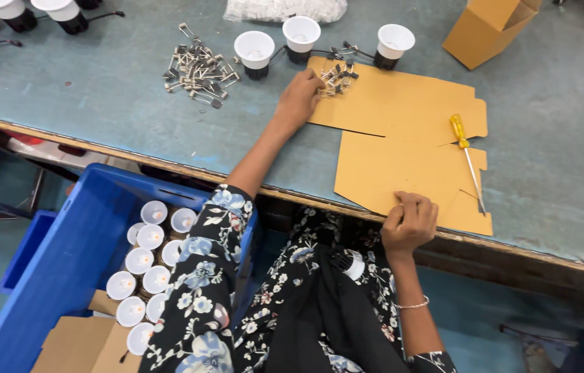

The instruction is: The person assembles small electronic components, likely LED candles, at a workbench. They pick up white plastic cups and metal clips, insert the clips into the cups, and use a screwdriver to tighten connections. The person handles the components by hand and places the finished items into a blue bin.

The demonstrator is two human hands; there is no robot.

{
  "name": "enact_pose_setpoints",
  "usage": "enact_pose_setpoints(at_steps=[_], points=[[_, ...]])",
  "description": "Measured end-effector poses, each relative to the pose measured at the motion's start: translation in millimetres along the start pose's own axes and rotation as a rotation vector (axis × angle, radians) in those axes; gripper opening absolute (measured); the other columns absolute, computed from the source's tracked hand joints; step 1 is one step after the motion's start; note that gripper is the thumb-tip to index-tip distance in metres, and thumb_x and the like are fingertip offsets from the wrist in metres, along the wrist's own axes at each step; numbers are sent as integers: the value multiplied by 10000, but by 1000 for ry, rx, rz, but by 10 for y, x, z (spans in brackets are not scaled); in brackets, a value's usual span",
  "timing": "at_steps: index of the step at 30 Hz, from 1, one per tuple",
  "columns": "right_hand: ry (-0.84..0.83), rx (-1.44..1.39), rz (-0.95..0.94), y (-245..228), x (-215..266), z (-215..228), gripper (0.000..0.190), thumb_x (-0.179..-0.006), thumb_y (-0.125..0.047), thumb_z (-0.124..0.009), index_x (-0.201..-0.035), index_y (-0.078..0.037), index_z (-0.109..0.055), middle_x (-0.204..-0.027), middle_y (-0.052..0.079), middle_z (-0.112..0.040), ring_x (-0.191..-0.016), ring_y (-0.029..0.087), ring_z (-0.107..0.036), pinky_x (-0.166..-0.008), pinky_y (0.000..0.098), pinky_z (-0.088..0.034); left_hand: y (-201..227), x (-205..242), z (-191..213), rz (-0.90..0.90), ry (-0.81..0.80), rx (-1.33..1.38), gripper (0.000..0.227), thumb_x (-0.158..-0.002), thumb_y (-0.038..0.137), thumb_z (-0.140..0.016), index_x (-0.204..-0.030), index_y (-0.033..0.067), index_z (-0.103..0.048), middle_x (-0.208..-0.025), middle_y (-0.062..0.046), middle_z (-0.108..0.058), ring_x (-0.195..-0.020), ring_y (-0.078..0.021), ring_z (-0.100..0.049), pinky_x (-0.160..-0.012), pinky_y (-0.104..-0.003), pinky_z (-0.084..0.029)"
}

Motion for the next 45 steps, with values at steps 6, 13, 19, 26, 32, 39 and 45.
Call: enact_pose_setpoints(at_steps=[6, 13, 19, 26, 32, 39, 45], points=[[21, -24, 4, -3, -9, 31, 237, -844, -1, -603, -987, -115, -755, -977, 61, -652, -928, 290, -610, -779, 424, -509, -54, -80, -10, 9, -57, -108, 176, -770, 80, -806, -933, 49, -748, -1057, -109, -602, -1042, -299, -580, -900, -416, -496], [13, -31, -25, 36, 5, 27, 229, -829, -1, -611, -974, -100, -758, -967, 56, -658, -902, 281, -605, -748, 408, -508, 150, -86, 226, 29, 85, -53, 96, -918, 107, -731, -970, 28, -716, -1021, -127, -677, -1006, -349, -637, -865, -451, -511], [-47, -39, -74, -4, -70, 91, 184, -899, -39, -620, -1010, -123, -741, -990, 47, -653, -910, 254, -600, -775, 387, -503, 1131, 237, 651, -59, 56, 91, 106, -973, 116, -677, -1022, 26, -703, -924, -180, -721, -866, -379, -676, -749, -439, -525], [-772, -758, -515, -154, 83, 459, 299, -922, -154, -664, -1203, -76, -732, -919, 53, -681, -642, 97, -543, -553, 243, -447, 2421, 1475, 629, 193, -411, 453, 182, -940, 169, -709, -1029, 13, -677, -802, -135, -720, -665, -221, -684, -612, -345, -536], [-762, -652, -449, -495, 232, 757, 189, -931, -104, -656, -1071, 7, -719, -968, 45, -714, -624, 81, -634, -523, 234, -511, 2714, 1917, 576, 404, -486, 650, 162, -945, 156, -707, -990, 1, -689, -803, -91, -746, -623, -132, -666, -588, -273, -527], [-668, -642, -601, -410, 438, 739, 137, -911, -99, -692, -988, 6, -735, -678, 45, -695, -509, 70, -600, -454, 244, -474, 2599, 2152, 389, 558, -375, 654, 175, -913, 132, -755, -1003, -17, -771, -818, -68, -744, -603, -83, -572, -542, -244, -458], [-424, -506, -554, -445, 458, 833, 67, -878, -39, -719, -922, 5, -744, -578, 20, -645, -449, 42, -562, -425, 224, -410, 2571, 2394, 172, 745, -226, 1021, 207, -961, 145, -717, -1070, -30, -740, -861, -20, -742, -722, -12, -632, -625, -176, -510]])
Point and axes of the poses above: each hand's wrist, its own x-axis away from the middle knuckle, its own z-axis out of the back of the hand, y = z × x, the point moved 8 cm from there along -x, towards the middle knuckle
